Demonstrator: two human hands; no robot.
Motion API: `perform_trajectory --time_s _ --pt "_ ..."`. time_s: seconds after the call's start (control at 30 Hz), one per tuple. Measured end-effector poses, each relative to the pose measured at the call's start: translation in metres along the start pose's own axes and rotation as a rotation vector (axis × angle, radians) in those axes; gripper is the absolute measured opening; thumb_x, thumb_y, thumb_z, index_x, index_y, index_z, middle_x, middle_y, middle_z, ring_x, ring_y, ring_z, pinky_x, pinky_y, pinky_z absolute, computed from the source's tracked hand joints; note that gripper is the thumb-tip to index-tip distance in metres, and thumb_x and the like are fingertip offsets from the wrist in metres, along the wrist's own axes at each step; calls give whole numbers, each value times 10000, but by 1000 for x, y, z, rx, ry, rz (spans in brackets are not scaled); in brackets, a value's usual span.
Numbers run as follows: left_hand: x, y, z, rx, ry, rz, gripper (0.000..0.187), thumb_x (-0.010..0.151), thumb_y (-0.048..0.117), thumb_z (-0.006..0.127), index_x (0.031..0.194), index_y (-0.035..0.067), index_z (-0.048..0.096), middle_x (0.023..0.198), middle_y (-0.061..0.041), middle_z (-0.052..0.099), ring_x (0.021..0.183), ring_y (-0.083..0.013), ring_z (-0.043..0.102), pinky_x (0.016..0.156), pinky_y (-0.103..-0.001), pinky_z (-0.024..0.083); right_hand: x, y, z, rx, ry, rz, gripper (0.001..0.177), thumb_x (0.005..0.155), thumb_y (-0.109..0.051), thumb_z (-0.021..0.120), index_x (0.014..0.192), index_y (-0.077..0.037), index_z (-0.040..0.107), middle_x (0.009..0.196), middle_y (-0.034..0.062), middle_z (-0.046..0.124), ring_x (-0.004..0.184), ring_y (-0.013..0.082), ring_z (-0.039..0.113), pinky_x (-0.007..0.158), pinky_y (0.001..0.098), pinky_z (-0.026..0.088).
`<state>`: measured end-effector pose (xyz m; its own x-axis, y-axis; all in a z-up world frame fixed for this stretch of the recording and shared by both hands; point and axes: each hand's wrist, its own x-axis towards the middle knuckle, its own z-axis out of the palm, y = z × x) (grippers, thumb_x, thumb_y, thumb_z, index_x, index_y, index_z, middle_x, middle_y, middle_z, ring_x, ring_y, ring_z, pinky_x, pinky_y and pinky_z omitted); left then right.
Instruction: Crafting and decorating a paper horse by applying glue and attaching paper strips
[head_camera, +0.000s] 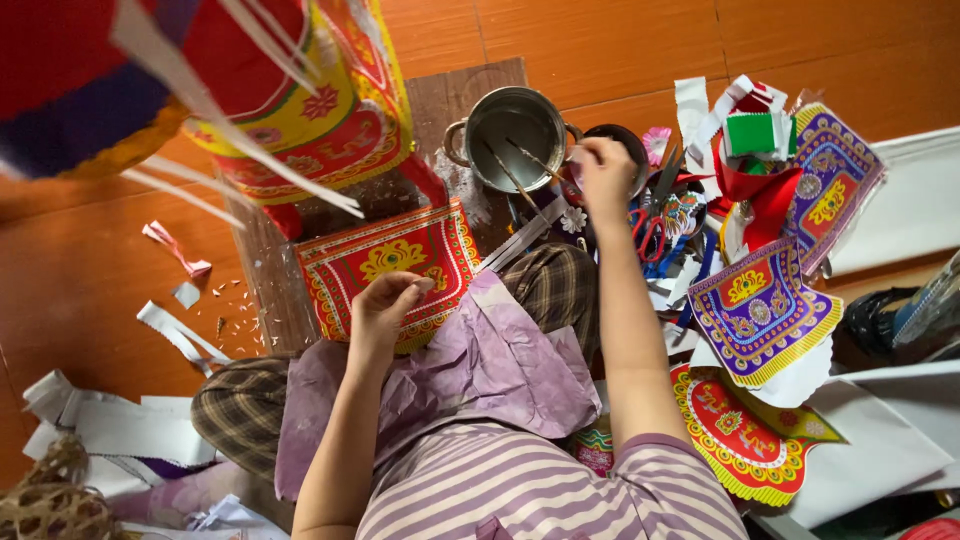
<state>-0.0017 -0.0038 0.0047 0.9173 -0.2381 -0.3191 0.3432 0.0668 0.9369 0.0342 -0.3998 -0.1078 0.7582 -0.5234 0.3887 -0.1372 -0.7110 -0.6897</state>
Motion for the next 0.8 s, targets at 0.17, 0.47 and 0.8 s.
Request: perform_trajectory --time_s 0.17,0.47,0.8 --pt "-5 -12 -4 -16 -41 52 89 915 -38 726 1001 -42 749 895 -167 761 853 -163 696 748 -305 586 -4 -80 66 126 -270 75 126 849 -98 802 971 -122 779 931 108 741 946 318 714 868 409 556" --pt "-21 19 -37 -18 69 44 86 923 31 740 987 -27 735 857 -114 715 814 -136 643 767 -285 558 1 7 181 -152 -637 410 111 824 -245 772 892 -326 805 772 -53 756 905 219 751 801 388 597" --pt "-21 21 -33 -56 40 29 86 938 -1 711 1012 -31 741 874 -133 740 842 -148 670 793 -301 565 -16 -37 138 -224 -631 105 182 874 -120 672 964 -207 803 969 93 754 993 363 704 863 509 584"
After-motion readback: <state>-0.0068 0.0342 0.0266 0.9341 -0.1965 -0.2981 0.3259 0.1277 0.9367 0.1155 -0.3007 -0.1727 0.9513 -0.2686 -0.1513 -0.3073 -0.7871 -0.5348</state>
